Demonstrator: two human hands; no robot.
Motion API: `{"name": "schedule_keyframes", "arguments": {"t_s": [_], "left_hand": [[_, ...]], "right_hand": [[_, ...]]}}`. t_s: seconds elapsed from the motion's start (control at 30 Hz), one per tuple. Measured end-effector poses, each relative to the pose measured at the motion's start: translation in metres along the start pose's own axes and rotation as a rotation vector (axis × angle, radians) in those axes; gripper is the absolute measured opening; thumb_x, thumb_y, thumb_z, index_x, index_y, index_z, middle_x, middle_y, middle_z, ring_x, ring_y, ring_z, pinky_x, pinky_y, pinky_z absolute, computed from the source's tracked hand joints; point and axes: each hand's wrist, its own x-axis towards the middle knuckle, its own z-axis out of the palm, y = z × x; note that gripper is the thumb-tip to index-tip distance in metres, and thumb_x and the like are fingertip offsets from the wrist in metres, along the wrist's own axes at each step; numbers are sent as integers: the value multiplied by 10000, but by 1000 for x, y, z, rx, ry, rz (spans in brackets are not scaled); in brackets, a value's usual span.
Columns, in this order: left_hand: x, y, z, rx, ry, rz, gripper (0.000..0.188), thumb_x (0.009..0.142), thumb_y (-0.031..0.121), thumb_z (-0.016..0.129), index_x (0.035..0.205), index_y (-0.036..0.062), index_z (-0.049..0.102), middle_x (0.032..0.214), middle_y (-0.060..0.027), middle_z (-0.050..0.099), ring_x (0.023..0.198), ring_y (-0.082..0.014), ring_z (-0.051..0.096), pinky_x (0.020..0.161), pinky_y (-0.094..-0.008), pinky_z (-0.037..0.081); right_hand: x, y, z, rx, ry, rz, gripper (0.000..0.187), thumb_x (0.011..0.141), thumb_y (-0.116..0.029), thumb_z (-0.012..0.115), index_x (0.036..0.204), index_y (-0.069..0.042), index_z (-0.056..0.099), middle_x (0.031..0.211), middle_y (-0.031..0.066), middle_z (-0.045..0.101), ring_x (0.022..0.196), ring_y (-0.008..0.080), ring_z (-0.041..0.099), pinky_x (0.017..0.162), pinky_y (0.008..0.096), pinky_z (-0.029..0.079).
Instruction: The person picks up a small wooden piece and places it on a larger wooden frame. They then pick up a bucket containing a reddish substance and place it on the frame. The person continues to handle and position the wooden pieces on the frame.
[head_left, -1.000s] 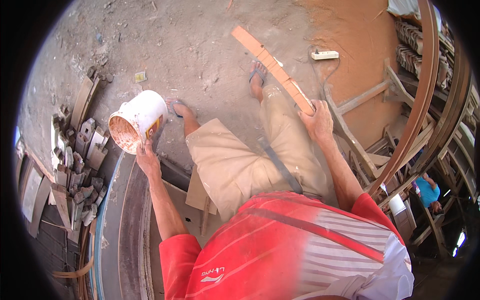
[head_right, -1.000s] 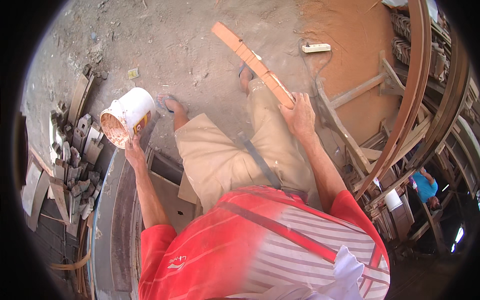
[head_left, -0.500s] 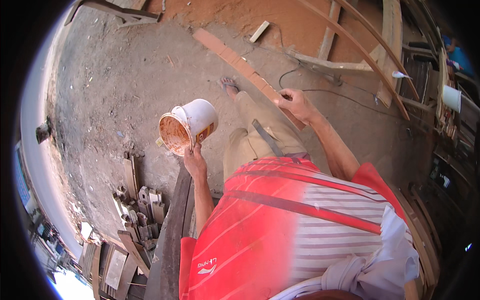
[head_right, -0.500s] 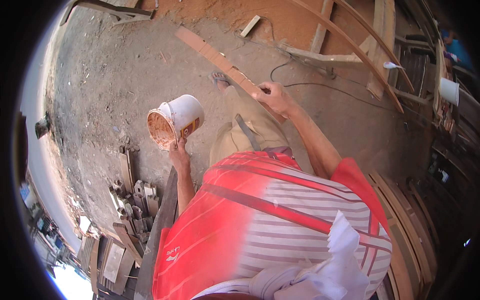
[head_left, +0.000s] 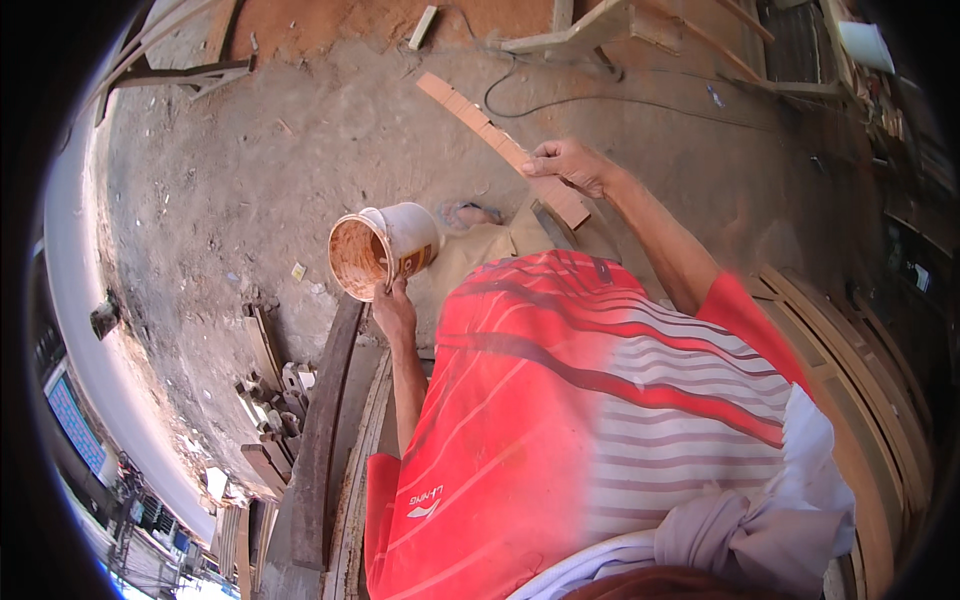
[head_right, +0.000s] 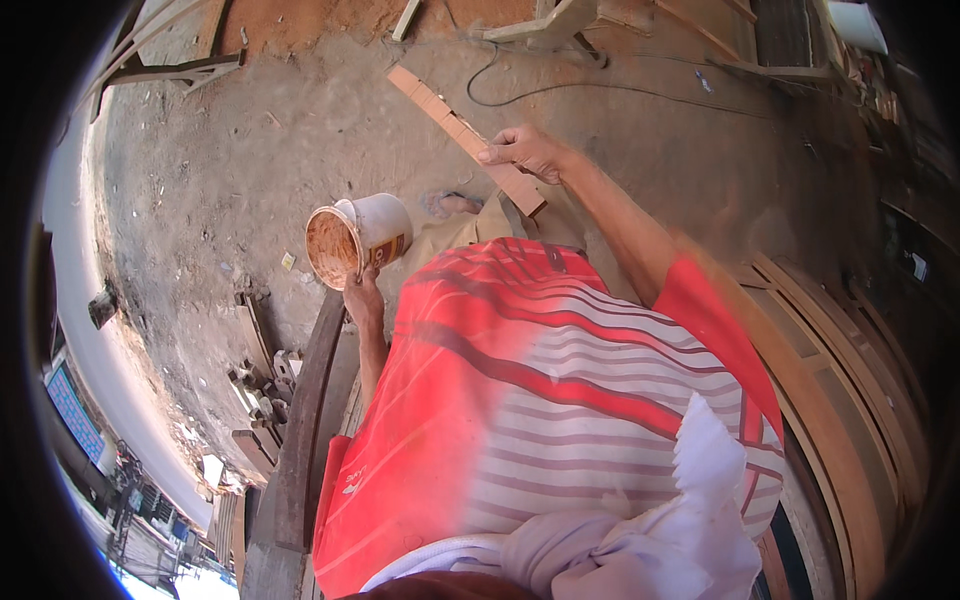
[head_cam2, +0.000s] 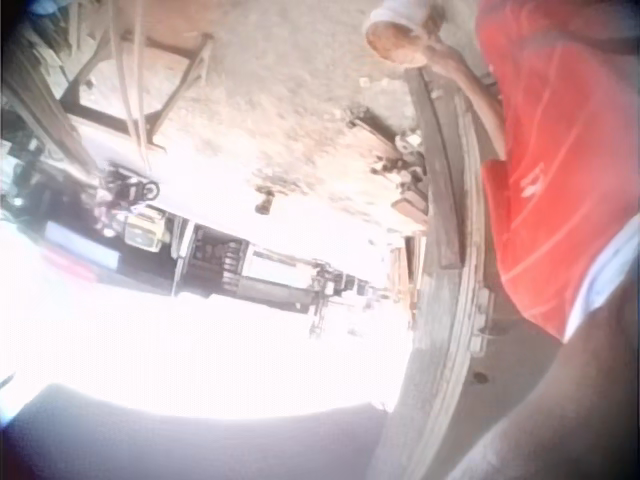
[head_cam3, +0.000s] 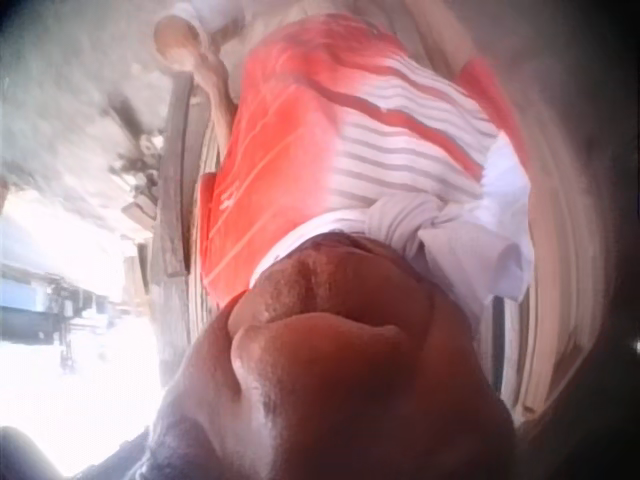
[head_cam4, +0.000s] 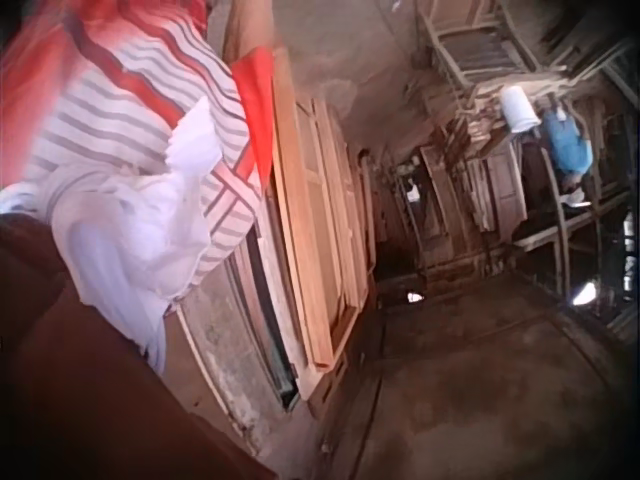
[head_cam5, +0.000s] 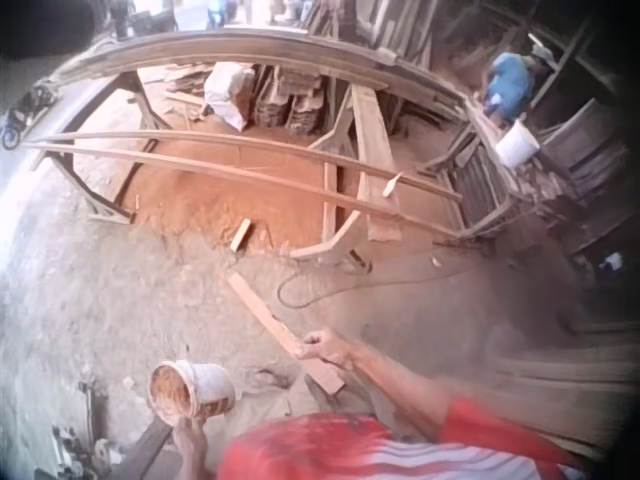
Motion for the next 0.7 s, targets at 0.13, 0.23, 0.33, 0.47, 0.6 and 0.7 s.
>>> {"name": "schedule_keyframes", "arguments": {"t_s": [0.13,0.23,0.33,0.47,0.6,0.7], "left_hand": [[-52,26,27,28,59,7,322,960,290,672,1097,4,722,1021,-244,738,964,-425,700,853,-502,509],[-81,62,50,-30,96,-4,324,968,297,664,1085,-1,717,983,-242,739,940,-410,705,848,-495,512],[-113,89,65,29,140,52,307,984,284,656,1096,5,720,970,-211,762,922,-351,729,819,-448,528],[-155,166,63,-31,128,105,200,994,188,662,1071,14,724,943,-145,775,873,-222,725,813,-379,541],[-174,206,74,-147,147,197,181,1025,165,642,1081,10,717,927,-113,772,884,-179,717,829,-341,543],[-175,236,79,-281,132,313,185,1072,158,602,1132,8,693,963,-92,772,934,-157,714,859,-316,538]], "right_hand": [[-46,15,-45,-46,5,-16,362,882,-306,852,1036,-2,729,899,-2,661,774,70,562,668,245,439],[-91,29,-88,-42,4,-82,395,864,-323,863,1027,13,733,864,-1,657,727,63,537,617,247,408],[-143,43,-129,-61,-13,-141,354,879,-281,845,1037,15,733,893,10,685,816,86,594,719,258,476],[-206,63,-194,-186,43,-312,384,861,-281,849,1080,13,736,948,27,720,860,100,625,770,276,502],[-256,71,-227,-92,37,-351,388,868,-288,840,1092,11,735,974,29,720,878,102,630,794,283,514],[-286,71,-242,-82,89,-429,388,875,-272,839,1112,14,727,997,34,716,893,97,630,809,279,519]]}}
